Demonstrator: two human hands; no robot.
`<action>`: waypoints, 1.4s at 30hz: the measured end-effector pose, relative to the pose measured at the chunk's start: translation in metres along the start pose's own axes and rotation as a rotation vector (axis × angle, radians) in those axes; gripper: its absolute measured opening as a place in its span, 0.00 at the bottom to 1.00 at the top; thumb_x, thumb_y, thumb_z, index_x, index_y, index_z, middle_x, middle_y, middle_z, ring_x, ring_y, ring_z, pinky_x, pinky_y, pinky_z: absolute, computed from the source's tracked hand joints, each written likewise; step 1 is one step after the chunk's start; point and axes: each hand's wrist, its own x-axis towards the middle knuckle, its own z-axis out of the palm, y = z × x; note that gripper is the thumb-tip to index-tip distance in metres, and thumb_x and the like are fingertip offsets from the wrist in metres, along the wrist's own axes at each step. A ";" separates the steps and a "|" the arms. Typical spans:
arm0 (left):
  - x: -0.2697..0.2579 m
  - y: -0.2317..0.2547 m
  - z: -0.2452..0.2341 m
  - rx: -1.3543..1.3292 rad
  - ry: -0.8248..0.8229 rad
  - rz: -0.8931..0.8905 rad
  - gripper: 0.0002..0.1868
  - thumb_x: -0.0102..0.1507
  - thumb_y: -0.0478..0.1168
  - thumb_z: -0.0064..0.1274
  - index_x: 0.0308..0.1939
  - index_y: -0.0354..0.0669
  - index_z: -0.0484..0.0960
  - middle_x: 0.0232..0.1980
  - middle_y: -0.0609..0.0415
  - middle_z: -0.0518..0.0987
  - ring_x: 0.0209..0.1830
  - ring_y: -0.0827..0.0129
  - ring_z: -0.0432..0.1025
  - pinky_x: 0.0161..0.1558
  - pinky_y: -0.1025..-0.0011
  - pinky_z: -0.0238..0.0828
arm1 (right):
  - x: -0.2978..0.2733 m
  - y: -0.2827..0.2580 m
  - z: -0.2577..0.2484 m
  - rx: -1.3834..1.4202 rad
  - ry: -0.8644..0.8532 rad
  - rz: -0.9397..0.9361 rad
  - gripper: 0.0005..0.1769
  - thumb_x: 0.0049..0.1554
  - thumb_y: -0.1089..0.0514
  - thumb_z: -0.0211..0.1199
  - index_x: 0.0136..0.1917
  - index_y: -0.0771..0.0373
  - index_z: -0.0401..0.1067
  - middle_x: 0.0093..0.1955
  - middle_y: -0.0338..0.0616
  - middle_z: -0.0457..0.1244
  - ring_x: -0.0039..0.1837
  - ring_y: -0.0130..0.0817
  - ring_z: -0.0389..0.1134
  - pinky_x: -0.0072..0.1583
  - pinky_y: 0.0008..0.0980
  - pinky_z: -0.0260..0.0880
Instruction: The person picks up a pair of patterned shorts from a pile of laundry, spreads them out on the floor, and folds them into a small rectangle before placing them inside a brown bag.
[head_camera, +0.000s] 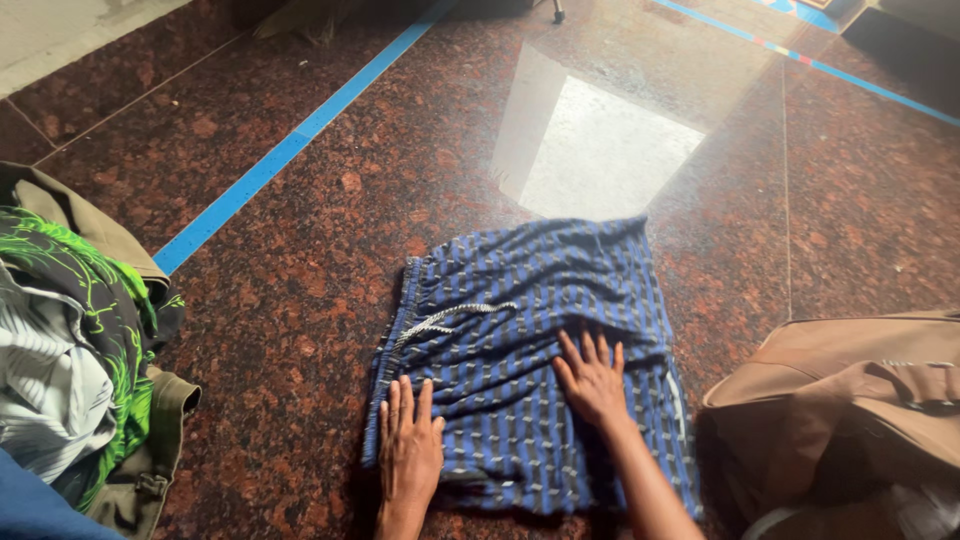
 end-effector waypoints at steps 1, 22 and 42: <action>0.002 0.000 0.000 0.007 -0.037 0.014 0.37 0.66 0.50 0.47 0.78 0.49 0.56 0.83 0.40 0.46 0.82 0.53 0.40 0.78 0.56 0.33 | 0.012 0.004 -0.001 -0.006 -0.012 -0.017 0.34 0.64 0.36 0.45 0.80 0.42 0.53 0.80 0.55 0.48 0.82 0.57 0.42 0.77 0.64 0.30; -0.004 -0.050 0.032 0.113 0.391 0.090 0.37 0.71 0.60 0.30 0.78 0.41 0.56 0.82 0.52 0.52 0.83 0.61 0.45 0.80 0.49 0.32 | -0.137 0.020 -0.009 0.004 0.140 0.284 0.36 0.63 0.35 0.46 0.80 0.44 0.52 0.84 0.54 0.40 0.84 0.47 0.38 0.76 0.66 0.29; -0.033 -0.063 0.015 0.157 0.347 0.340 0.36 0.71 0.59 0.26 0.77 0.42 0.54 0.81 0.51 0.54 0.82 0.64 0.44 0.79 0.49 0.29 | -0.104 0.091 -0.021 0.086 0.404 0.417 0.08 0.58 0.52 0.66 0.46 0.56 0.74 0.46 0.45 0.65 0.52 0.48 0.68 0.51 0.46 0.70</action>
